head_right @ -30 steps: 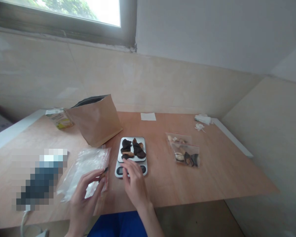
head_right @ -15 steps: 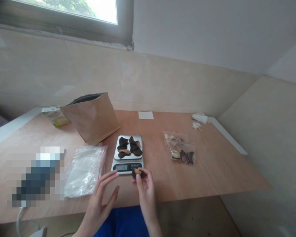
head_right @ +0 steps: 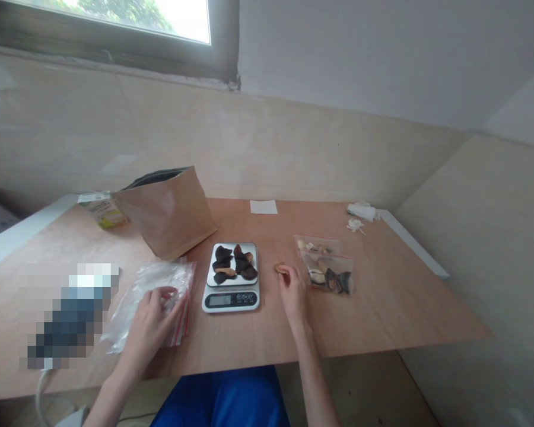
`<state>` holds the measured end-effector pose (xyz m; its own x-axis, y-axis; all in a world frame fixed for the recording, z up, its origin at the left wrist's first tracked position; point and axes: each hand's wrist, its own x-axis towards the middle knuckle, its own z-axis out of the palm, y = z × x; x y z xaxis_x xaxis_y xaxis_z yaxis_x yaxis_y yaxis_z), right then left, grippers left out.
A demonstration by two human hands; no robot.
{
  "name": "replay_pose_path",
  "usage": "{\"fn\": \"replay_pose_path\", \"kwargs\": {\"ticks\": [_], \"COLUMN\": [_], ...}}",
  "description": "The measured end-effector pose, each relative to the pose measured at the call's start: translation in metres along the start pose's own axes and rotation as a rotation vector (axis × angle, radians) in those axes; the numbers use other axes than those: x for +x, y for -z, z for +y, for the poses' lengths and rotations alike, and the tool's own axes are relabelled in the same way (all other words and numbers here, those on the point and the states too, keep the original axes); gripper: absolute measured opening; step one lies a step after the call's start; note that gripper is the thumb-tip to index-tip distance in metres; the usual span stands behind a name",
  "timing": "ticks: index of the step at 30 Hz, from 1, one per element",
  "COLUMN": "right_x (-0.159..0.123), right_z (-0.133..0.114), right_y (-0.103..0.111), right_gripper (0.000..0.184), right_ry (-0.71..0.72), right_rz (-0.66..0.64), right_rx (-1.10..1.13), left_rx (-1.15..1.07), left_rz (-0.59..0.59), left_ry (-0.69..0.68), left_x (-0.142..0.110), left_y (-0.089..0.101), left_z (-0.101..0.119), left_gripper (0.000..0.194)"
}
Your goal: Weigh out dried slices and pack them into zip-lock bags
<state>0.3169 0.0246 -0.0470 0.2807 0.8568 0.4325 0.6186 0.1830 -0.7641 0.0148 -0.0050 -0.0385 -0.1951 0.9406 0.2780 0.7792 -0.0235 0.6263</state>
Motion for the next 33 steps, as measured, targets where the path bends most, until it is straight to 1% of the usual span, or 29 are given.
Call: {"fn": "replay_pose_path", "kwargs": {"ticks": [2, 5, 9, 15, 18, 20, 25, 27, 30, 33], "right_x": [-0.004, -0.007, -0.004, 0.005, 0.01, 0.015, 0.035, 0.039, 0.036, 0.025], "right_z": [0.001, -0.002, -0.005, -0.003, -0.014, -0.025, -0.049, -0.053, -0.055, -0.059], "right_y": [-0.001, 0.0, -0.001, -0.002, -0.001, -0.004, -0.026, -0.033, -0.036, -0.034], "right_gripper": [0.019, 0.02, 0.019, 0.019, 0.019, 0.02, 0.017, 0.016, 0.019, 0.017], "right_ry": [0.0, 0.008, 0.015, 0.033, 0.085, 0.118, 0.128, 0.128, 0.119, 0.131], "right_rz": [-0.011, -0.01, -0.025, -0.1, -0.082, -0.079, -0.212, -0.22, -0.179, -0.168], "right_rx": [-0.01, -0.035, -0.065, -0.127, -0.25, -0.287, -0.178, -0.18, -0.184, -0.207], "left_rx": [0.049, 0.127, 0.217, 0.213, 0.202, 0.192, 0.184, 0.184, 0.185, 0.186], "left_rz": [-0.016, -0.01, 0.0, -0.012, -0.02, -0.021, -0.005, -0.002, -0.006, -0.006], "left_ry": [-0.028, -0.067, -0.087, -0.1, -0.098, -0.103, -0.123, -0.123, -0.118, -0.116], "left_x": [0.001, -0.003, -0.011, -0.013, -0.012, -0.012, -0.012, -0.012, -0.012, -0.012], "left_y": [-0.002, -0.001, -0.002, -0.003, -0.002, -0.002, -0.001, -0.001, -0.001, -0.001], "left_z": [0.0, 0.003, 0.003, 0.002, 0.002, 0.002, 0.002, 0.003, 0.003, 0.003], "left_gripper": [0.053, 0.053, 0.049, 0.044, 0.043, 0.042, 0.04, 0.039, 0.038, 0.038]}}
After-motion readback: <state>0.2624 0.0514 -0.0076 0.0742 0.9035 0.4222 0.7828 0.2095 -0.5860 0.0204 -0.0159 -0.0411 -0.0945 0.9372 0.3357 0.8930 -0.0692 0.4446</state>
